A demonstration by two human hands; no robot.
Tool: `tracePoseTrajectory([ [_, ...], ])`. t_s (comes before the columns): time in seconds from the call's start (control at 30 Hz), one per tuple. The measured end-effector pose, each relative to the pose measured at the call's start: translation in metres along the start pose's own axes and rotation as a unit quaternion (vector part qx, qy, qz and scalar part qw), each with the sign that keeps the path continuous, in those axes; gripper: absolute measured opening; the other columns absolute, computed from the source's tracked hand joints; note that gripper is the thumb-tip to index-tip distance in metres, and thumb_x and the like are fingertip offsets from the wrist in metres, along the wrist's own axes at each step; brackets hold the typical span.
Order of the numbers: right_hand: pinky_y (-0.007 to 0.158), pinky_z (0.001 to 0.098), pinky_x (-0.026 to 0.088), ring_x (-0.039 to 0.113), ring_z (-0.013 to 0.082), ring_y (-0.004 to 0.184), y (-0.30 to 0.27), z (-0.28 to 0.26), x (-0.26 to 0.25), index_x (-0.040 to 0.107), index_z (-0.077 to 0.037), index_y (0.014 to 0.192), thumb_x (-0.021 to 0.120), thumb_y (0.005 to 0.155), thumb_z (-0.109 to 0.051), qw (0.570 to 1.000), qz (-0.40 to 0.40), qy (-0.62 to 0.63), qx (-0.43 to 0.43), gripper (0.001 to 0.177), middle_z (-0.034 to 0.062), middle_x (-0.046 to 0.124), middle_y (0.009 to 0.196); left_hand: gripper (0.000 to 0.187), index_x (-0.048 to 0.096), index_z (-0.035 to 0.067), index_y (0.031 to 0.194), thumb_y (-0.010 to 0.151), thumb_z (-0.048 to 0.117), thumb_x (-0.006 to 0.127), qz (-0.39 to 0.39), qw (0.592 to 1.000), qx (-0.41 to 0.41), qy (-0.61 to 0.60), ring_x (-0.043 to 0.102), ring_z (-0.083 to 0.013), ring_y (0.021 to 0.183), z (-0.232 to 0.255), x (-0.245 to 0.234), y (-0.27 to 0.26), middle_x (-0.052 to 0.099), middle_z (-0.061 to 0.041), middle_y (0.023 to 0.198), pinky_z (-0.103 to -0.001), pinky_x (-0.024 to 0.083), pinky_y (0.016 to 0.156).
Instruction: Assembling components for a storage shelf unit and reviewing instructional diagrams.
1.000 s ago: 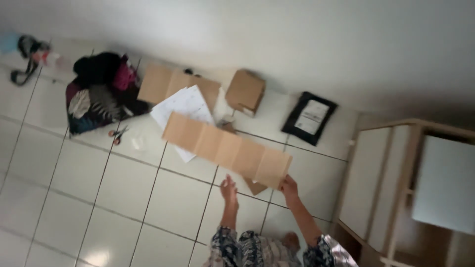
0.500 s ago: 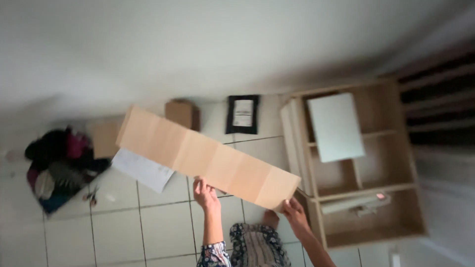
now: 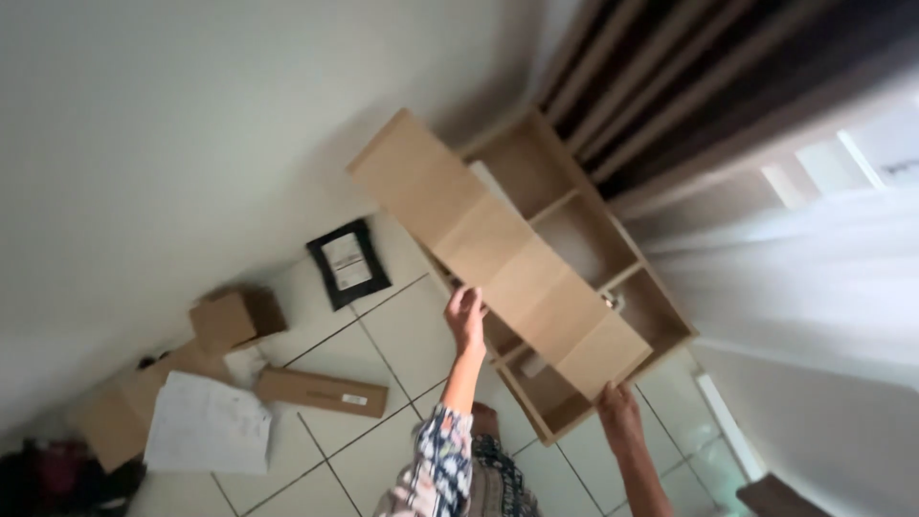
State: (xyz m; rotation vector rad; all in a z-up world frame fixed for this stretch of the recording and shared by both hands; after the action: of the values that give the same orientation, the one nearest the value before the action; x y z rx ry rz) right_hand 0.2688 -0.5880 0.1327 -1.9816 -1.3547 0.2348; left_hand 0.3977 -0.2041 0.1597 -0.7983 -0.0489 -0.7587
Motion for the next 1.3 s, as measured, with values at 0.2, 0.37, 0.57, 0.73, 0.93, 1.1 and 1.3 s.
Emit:
tracePoseTrajectory([
  [0.2,0.106,0.0374,0.048,0.061,0.0196,0.119,0.019,-0.033,-0.051,0.046,-0.004,0.149,0.054,0.106,-0.024,0.999,0.044,0.023,0.005,0.048,0.0078,0.063,0.132,0.016,0.069,0.003,0.108,0.094,0.010,0.069,-0.075,0.993,0.002,0.089,0.068,-0.0148,0.078,-0.091,0.093,0.032,0.070,-0.005,0.092,-0.032,0.063,0.070],
  [0.37,0.103,0.0354,0.047,0.061,0.0152,0.114,0.049,-0.013,-0.115,0.047,-0.010,0.149,0.054,0.107,-0.021,0.993,0.100,0.036,0.047,0.044,0.0023,0.063,0.128,0.015,0.068,0.001,0.108,0.097,0.011,0.067,-0.135,0.986,-0.029,0.088,0.070,-0.0162,0.079,-0.122,0.138,0.030,0.067,-0.005,0.092,-0.034,0.064,0.073],
  [0.57,0.102,0.0334,0.051,0.064,0.0137,0.110,0.070,-0.026,-0.119,0.049,-0.010,0.147,0.053,0.106,-0.020,0.994,0.092,0.046,0.048,0.042,0.0005,0.066,0.123,0.019,0.068,0.000,0.109,0.099,0.015,0.064,-0.173,0.978,-0.061,0.100,0.074,-0.0214,0.088,-0.130,0.168,0.039,0.069,-0.008,0.099,-0.036,0.065,0.079],
  [0.73,0.100,0.0328,0.052,0.064,0.0128,0.110,0.092,-0.034,-0.118,0.048,-0.014,0.148,0.054,0.105,-0.020,0.993,0.092,0.053,0.055,0.044,-0.0006,0.065,0.125,0.028,0.064,0.000,0.121,0.101,0.018,0.058,-0.195,0.971,-0.123,0.068,0.073,-0.0274,0.100,-0.150,0.173,0.059,0.071,-0.014,0.110,-0.039,0.062,0.090],
  [0.93,0.104,0.0352,0.052,0.064,0.0182,0.114,0.098,-0.045,-0.109,0.047,-0.005,0.148,0.053,0.107,-0.020,0.994,0.087,0.034,0.050,0.044,0.0057,0.065,0.127,0.042,0.056,-0.001,0.138,0.101,0.019,0.056,-0.195,0.969,-0.143,0.051,0.068,-0.0313,0.115,-0.153,0.168,0.064,0.067,-0.018,0.127,-0.044,0.056,0.101],
  [1.1,0.099,0.0351,0.054,0.067,0.0206,0.108,0.080,-0.064,-0.091,0.054,0.000,0.142,0.059,0.104,-0.023,0.995,0.098,-0.021,0.018,0.044,0.0108,0.067,0.124,0.057,0.046,0.003,0.153,0.103,0.028,0.057,-0.274,0.947,-0.147,0.082,0.062,-0.0323,0.125,-0.160,0.172,0.065,0.059,-0.015,0.143,-0.043,0.051,0.108],
  [1.3,0.075,0.0372,0.065,0.073,0.0233,0.082,0.066,-0.097,-0.082,0.062,0.008,0.115,0.063,0.103,-0.035,0.945,0.167,-0.279,-0.020,0.045,0.0186,0.072,0.095,0.071,0.031,0.005,0.159,0.100,0.030,0.060,-0.276,0.942,-0.171,0.080,0.054,-0.0366,0.133,-0.174,0.165,0.071,0.043,-0.015,0.157,-0.045,0.045,0.112],
])
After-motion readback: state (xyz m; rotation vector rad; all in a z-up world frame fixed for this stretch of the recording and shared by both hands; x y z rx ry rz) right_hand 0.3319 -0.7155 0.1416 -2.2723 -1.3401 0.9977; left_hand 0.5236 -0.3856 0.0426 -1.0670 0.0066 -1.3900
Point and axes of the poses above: each hand's wrist, its own y-axis towards the middle knuckle, its own x-axis out of the palm, z = x × y, the point moved 7 cm from there along y, towards the middle knuckle
